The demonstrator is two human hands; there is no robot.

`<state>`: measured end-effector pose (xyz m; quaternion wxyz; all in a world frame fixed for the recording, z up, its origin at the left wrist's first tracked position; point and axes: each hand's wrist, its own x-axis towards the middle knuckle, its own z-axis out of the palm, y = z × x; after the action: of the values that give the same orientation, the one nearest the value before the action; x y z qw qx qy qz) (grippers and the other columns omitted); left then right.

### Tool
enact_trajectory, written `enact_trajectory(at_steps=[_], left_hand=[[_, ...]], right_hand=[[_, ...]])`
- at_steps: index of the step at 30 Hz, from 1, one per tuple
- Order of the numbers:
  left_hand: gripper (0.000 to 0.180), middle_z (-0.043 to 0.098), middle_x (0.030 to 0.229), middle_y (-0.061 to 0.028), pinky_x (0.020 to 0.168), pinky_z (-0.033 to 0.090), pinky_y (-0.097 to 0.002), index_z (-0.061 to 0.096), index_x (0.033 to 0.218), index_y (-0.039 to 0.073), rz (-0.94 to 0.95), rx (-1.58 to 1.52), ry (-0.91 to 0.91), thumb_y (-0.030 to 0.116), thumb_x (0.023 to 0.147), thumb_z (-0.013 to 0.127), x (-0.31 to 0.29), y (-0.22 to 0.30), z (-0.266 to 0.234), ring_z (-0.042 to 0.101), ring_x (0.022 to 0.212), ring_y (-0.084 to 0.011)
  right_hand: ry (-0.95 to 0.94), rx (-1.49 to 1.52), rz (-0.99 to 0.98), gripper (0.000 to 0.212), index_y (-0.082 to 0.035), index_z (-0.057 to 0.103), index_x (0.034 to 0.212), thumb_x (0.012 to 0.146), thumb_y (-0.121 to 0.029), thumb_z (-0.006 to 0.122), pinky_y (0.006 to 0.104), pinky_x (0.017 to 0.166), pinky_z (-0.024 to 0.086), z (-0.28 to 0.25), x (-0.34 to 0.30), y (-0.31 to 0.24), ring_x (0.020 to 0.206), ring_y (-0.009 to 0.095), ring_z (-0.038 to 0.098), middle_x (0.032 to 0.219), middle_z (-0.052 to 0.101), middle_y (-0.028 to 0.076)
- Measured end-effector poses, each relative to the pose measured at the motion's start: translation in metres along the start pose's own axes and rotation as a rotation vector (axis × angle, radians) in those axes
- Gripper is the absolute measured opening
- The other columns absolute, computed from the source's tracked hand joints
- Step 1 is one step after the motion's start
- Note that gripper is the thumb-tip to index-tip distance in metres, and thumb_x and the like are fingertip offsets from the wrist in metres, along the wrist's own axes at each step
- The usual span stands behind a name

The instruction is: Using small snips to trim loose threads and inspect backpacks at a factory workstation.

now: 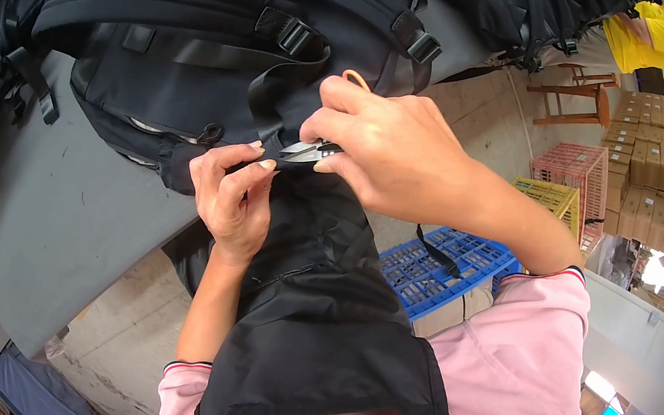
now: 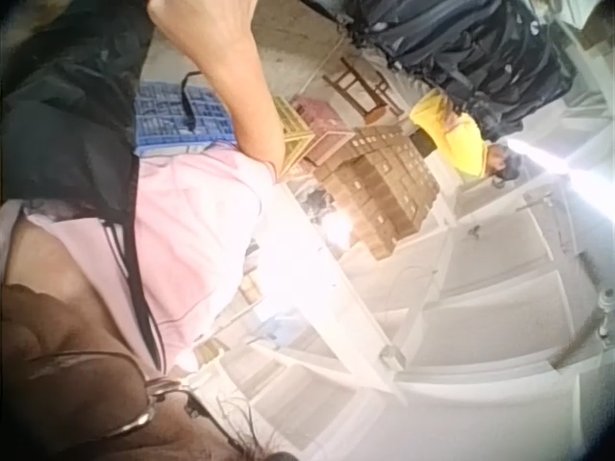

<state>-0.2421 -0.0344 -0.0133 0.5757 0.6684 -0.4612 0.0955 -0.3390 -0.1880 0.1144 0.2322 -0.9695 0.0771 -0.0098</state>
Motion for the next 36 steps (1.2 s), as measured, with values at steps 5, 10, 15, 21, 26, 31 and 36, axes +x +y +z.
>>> enact_trajectory(at_steps=[5,10,15,21,26,31,36], left_hand=[[0.035,0.061,0.085,-0.0026,0.068,0.036,-0.0313,0.062,0.088,0.011,0.005,-0.002,-0.002,-0.003,0.058,0.073,0.0,0.001,0.0,0.058,0.071,-0.0177],[0.034,0.06,0.084,-0.0025,0.068,0.036,-0.0316,0.062,0.089,0.01,0.0,0.016,0.007,-0.002,0.059,0.074,-0.001,0.002,0.001,0.058,0.073,-0.0182],[0.031,0.059,0.082,-0.003,0.068,0.036,-0.032,0.062,0.088,0.008,-0.029,0.075,-0.085,-0.001,0.059,0.072,0.009,0.009,-0.008,0.057,0.074,-0.0192],[0.029,0.056,0.078,-0.0058,0.062,0.038,-0.0337,0.06,0.083,0.007,0.121,0.101,-0.081,-0.004,0.057,0.067,0.016,0.017,-0.022,0.057,0.071,-0.0232],[0.028,0.051,0.076,-0.0043,0.058,0.037,-0.0325,0.06,0.088,0.007,0.163,0.228,-0.343,0.0,0.062,0.065,0.02,0.041,-0.054,0.052,0.067,-0.0204],[0.034,0.045,0.072,-0.0061,0.056,0.037,-0.0338,0.06,0.093,0.007,0.199,0.338,-0.805,0.005,0.059,0.065,0.027,0.057,-0.077,0.047,0.064,-0.0222],[0.023,0.051,0.073,-0.0079,0.063,0.044,-0.036,0.059,0.091,0.007,0.004,0.086,-1.326,0.015,0.073,0.069,0.053,0.071,-0.076,0.056,0.07,-0.0262]], right_hand=[[-0.061,-0.039,-0.012,0.017,-0.006,0.061,0.088,0.074,-0.012,0.07,0.0386,0.055,0.046,-0.002,0.002,-0.003,0.069,0.028,0.06,0.086,0.051,0.008],[0.104,0.309,0.105,0.016,-0.005,0.059,0.087,0.074,-0.002,0.067,0.037,0.056,0.047,0.007,-0.007,0.002,0.066,0.027,0.059,0.085,0.054,0.008],[0.28,0.198,0.126,0.021,-0.006,0.058,0.084,0.067,0.003,0.067,0.0346,0.054,0.046,0.039,-0.024,0.008,0.061,0.026,0.058,0.077,0.053,0.007],[0.58,-0.154,-0.221,0.02,-0.004,0.059,0.085,0.067,-0.004,0.067,0.0309,0.044,0.037,0.07,-0.036,0.012,0.051,0.019,0.05,0.064,0.045,0.004],[0.656,-0.008,-0.271,0.023,-0.003,0.059,0.089,0.066,-0.004,0.063,0.0294,0.044,0.038,0.097,-0.048,0.0,0.052,0.019,0.05,0.064,0.047,0.003],[0.446,0.325,-0.124,0.029,-0.007,0.061,0.094,0.065,-0.001,0.064,0.0317,0.049,0.044,0.096,-0.06,-0.003,0.054,0.02,0.056,0.063,0.05,0.005],[0.253,0.849,0.18,0.013,-0.005,0.067,0.096,0.084,-0.005,0.065,0.0257,0.056,0.044,0.088,-0.07,0.025,0.057,0.01,0.055,0.064,0.056,0.008]])
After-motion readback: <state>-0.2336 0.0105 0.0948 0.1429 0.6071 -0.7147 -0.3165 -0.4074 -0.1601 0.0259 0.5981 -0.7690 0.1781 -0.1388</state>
